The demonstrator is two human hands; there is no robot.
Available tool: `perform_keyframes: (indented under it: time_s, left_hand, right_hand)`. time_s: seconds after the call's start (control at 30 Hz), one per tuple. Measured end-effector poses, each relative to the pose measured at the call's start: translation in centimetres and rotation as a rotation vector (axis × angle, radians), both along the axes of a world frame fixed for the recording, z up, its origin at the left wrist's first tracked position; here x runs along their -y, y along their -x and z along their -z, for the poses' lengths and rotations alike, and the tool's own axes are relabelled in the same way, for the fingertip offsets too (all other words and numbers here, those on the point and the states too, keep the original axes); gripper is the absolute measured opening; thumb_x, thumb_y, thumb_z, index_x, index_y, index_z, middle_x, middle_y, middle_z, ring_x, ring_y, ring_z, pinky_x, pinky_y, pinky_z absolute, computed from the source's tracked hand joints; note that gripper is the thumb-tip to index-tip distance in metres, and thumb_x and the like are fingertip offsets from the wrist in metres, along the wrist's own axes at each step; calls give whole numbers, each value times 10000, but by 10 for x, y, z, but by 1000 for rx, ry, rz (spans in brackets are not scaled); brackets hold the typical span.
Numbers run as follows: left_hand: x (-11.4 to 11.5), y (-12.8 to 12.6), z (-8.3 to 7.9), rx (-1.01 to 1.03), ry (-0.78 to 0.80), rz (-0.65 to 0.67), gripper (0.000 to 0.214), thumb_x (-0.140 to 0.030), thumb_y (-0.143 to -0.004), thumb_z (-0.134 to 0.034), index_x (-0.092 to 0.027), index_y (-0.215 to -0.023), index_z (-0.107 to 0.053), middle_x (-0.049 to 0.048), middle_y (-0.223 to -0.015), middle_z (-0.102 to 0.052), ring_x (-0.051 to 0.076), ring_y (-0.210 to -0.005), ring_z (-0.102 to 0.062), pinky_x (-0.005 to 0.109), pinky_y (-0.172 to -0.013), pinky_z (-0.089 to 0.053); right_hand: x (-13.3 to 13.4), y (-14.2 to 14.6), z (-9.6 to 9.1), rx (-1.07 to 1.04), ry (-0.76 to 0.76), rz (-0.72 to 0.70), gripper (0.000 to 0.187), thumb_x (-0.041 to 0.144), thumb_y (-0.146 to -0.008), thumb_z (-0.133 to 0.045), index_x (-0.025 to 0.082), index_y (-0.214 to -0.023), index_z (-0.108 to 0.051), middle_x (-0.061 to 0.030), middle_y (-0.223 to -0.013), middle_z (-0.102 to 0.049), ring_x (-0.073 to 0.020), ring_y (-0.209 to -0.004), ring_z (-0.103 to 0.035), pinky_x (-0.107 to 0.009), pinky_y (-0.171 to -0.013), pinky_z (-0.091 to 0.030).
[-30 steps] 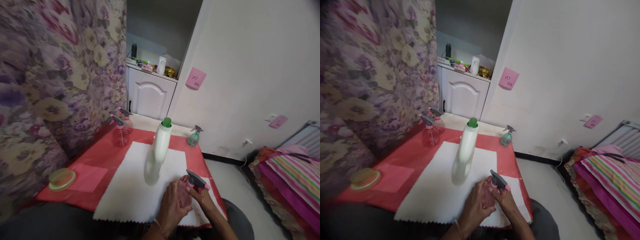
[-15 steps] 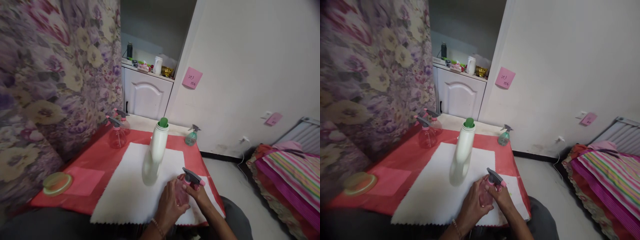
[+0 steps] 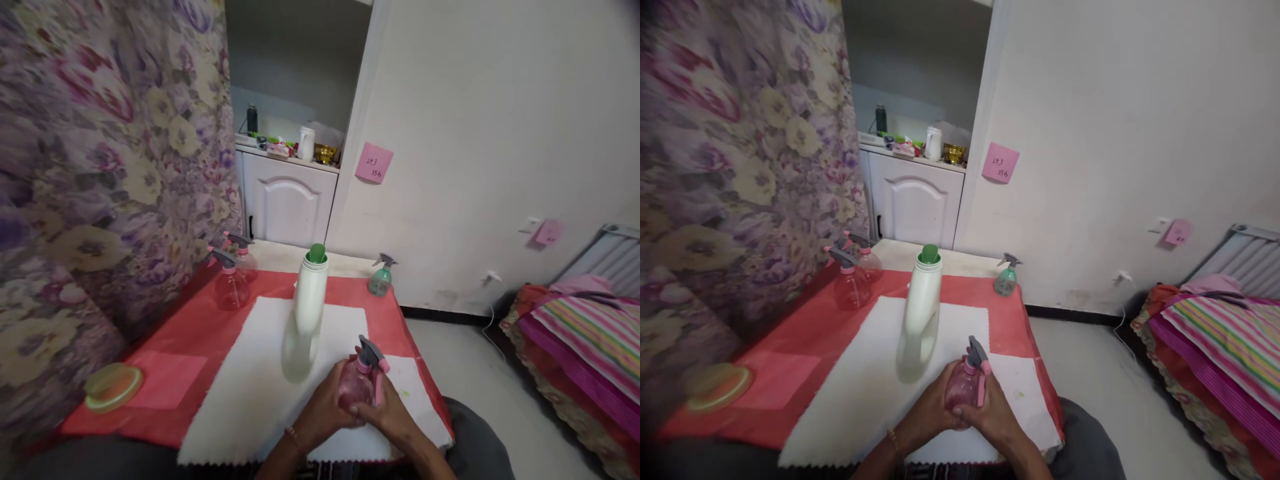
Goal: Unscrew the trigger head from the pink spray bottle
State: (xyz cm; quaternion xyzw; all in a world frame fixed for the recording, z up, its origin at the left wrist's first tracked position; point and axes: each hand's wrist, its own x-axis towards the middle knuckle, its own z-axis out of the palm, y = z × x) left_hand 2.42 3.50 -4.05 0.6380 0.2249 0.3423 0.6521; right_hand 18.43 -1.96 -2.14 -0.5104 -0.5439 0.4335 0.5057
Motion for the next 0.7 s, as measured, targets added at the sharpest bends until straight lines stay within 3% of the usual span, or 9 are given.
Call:
perform_keyframes:
  time_s: [0.07,0.2,0.27,0.47,0.7]
  left_hand:
    - [-2,1,2,9,36,6,984,-79,-522,-848,-275,-1389,-427,95,-1379,-555,331,-1273,-524,457,-1032,-457]
    - [-5,2,4,70,104,-4,983,-98,-492,-862,-255,-1370,-450,105,-1417,-510,349,-1339,-452,483,-1099,-385]
    - [-6,3,0,74,141,-1,949,-79,-490,-843,-244,-1342,-460,101,-1413,-518,334,-1329,-469,475,-1103,-380]
    - [-8,10,-11,64,138,46,878,-135,-556,-828,-256,-1338,-447,70,-1390,-567,300,-1312,-512,468,-1114,-373]
    - [-4,10,8,-12,41,-72,905,-280,-657,-802,-257,-1432,-336,114,-1551,-392,324,-1430,-368,498,-1183,-287]
  right_hand:
    - [-1,-4,10,-19,19,-26,833,427,-672,-809,251,-1402,-450,-130,-1464,-516,-336,-1375,-453,-538,-1157,-320]
    - [-4,-16,29,26,70,56,769,433,-675,-810,232,-1357,-514,-152,-1451,-535,-373,-1383,-435,-583,-1169,-276]
    - [-7,-18,31,1,48,45,772,409,-687,-808,230,-1370,-497,-149,-1459,-528,-355,-1374,-451,-560,-1161,-307]
    - [-15,-8,13,-71,-46,-5,643,321,-703,-785,244,-1292,-537,-96,-1316,-641,-305,-1229,-588,-478,-1074,-436]
    - [-17,2,1,-87,-50,53,598,287,-668,-767,240,-1227,-560,-67,-1223,-667,-282,-1130,-624,-439,-997,-480]
